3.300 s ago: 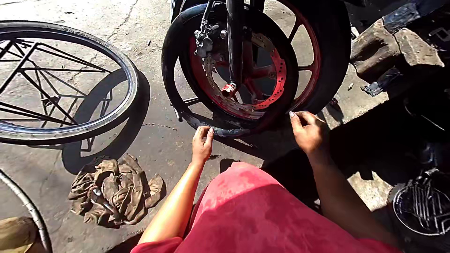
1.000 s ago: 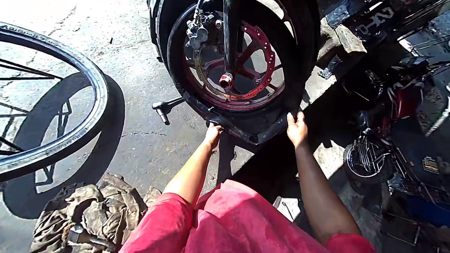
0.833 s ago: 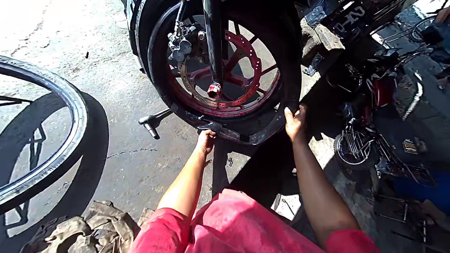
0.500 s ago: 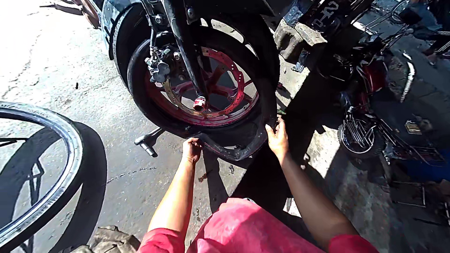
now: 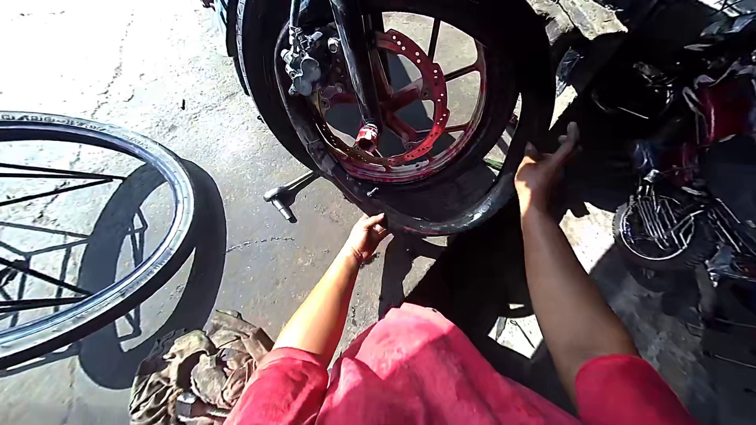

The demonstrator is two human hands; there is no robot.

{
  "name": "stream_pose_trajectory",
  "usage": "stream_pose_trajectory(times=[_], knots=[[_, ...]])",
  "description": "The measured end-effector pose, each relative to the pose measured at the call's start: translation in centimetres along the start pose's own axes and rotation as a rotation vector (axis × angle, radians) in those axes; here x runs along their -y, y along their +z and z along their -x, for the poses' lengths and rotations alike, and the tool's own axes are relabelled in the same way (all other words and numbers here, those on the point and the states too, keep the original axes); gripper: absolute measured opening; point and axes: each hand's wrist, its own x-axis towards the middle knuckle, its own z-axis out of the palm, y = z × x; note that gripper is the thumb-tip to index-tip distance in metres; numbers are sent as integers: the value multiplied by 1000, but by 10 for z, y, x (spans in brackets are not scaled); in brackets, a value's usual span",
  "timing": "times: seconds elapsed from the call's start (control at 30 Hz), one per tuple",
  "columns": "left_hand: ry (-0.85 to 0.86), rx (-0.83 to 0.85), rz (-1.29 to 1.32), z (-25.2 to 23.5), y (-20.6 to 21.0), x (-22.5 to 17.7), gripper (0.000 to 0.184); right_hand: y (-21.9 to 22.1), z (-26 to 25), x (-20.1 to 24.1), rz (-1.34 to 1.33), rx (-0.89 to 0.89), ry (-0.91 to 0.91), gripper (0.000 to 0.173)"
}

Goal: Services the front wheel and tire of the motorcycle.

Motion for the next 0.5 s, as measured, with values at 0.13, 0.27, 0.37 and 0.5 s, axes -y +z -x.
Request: stream_pose_trajectory(times=[0.13,0.27,0.37,0.5], knots=[[-78,216,47,7,49,9,23,10,93,21,66,130,-407,40],[-89,346,-314,-3,72,-8,31,40,140,37,-165,847,63,51],[-74,334,-623,-9,56,-25,41,43,125,20,-235,365,65,52],[96,8,-276,-13,13,-57,47,28,57,7,-389,163,246,77]])
